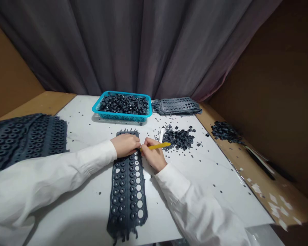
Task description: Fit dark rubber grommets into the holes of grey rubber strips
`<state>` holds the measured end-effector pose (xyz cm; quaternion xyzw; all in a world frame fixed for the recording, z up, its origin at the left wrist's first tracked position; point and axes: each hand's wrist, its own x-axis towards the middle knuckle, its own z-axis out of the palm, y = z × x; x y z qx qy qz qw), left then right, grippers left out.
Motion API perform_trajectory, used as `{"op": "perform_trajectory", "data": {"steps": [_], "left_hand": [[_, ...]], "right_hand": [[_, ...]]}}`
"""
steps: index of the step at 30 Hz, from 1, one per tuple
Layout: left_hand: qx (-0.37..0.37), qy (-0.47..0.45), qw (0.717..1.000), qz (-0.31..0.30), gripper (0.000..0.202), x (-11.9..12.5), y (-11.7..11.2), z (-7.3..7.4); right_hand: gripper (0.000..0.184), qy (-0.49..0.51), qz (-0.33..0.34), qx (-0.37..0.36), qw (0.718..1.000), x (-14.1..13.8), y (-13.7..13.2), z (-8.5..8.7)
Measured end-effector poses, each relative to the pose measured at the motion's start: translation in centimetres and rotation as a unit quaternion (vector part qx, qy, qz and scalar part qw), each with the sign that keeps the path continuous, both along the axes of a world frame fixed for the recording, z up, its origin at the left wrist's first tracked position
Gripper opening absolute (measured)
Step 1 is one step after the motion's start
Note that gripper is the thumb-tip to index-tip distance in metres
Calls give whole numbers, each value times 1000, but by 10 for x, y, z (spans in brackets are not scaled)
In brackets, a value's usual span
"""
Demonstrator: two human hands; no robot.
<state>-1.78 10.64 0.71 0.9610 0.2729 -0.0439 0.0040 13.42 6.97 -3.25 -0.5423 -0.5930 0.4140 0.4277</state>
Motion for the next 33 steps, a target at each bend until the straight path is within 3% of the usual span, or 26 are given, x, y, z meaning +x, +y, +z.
{"op": "perform_trajectory", "data": {"steps": [5,10,13,15,18,21,24,28,30,33], "left_hand": [[66,27,997,-35,14,6,-3,-6],[78,15,996,-38,14,6,-5,-14],[22,-67,997,10,15,-3,-2,-17],[-40,-186,979,72,16,-13,3,-13],[-126,-365,901,198,19,-28,12,-2],[-293,-453,798,268,27,-35,15,5],[-473,-491,664,307,35,-32,6,-1],[-600,-550,476,335,37,-25,-10,-13],[-631,-564,420,328,33,-23,-15,-15],[-653,-577,379,310,22,-22,-16,-16]], "right_hand": [[18,-32,2,12,999,0,3,-2],[18,-40,2,6,999,0,4,-2],[18,-37,-1,2,999,0,3,-1],[18,-32,-1,-5,999,-1,3,0],[19,-17,0,-20,1000,-1,2,0],[17,17,1,-40,999,1,1,-2],[14,63,-5,-23,998,4,0,-5],[7,107,-30,27,994,7,1,-5],[5,121,-33,33,992,7,1,-6],[4,130,-39,32,990,7,1,-6]]}}
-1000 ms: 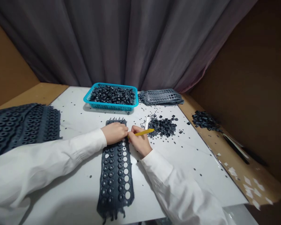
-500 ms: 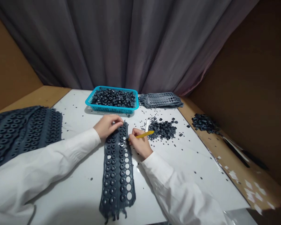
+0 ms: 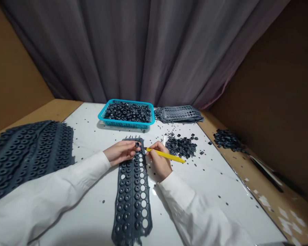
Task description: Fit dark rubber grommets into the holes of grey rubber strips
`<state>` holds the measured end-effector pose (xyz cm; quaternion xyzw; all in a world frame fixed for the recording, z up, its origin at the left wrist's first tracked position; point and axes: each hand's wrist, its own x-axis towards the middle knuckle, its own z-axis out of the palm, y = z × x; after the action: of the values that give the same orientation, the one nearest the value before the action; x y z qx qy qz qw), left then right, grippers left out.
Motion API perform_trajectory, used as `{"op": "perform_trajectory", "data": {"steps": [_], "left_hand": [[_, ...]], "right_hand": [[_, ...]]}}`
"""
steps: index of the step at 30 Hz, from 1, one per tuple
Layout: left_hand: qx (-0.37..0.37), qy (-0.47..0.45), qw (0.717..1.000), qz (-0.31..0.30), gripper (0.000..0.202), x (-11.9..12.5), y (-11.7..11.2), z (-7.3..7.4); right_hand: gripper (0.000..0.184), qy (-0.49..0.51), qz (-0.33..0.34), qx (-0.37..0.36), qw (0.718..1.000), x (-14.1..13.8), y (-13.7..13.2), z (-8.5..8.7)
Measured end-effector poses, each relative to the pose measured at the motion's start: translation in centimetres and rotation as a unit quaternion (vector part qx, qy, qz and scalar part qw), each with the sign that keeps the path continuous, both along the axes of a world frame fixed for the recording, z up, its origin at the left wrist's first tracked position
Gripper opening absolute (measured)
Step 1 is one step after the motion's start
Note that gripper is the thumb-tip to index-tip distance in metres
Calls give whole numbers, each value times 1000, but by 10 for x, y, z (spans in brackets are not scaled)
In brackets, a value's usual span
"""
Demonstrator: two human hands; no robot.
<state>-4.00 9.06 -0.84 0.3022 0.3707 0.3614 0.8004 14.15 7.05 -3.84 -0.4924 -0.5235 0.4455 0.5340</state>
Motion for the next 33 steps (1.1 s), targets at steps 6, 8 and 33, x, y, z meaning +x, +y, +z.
{"op": "perform_trajectory", "data": {"steps": [6,8,33], "left_hand": [[-33,3,999,-4,12,13,28,8],[13,26,1000,1,9,19,42,12],[543,514,616,-247,24,19,47,5]], "right_hand": [[2,-20,19,-35,999,9,17,13],[7,-53,39,-79,995,12,27,19],[16,-116,104,-80,985,5,37,10]]}}
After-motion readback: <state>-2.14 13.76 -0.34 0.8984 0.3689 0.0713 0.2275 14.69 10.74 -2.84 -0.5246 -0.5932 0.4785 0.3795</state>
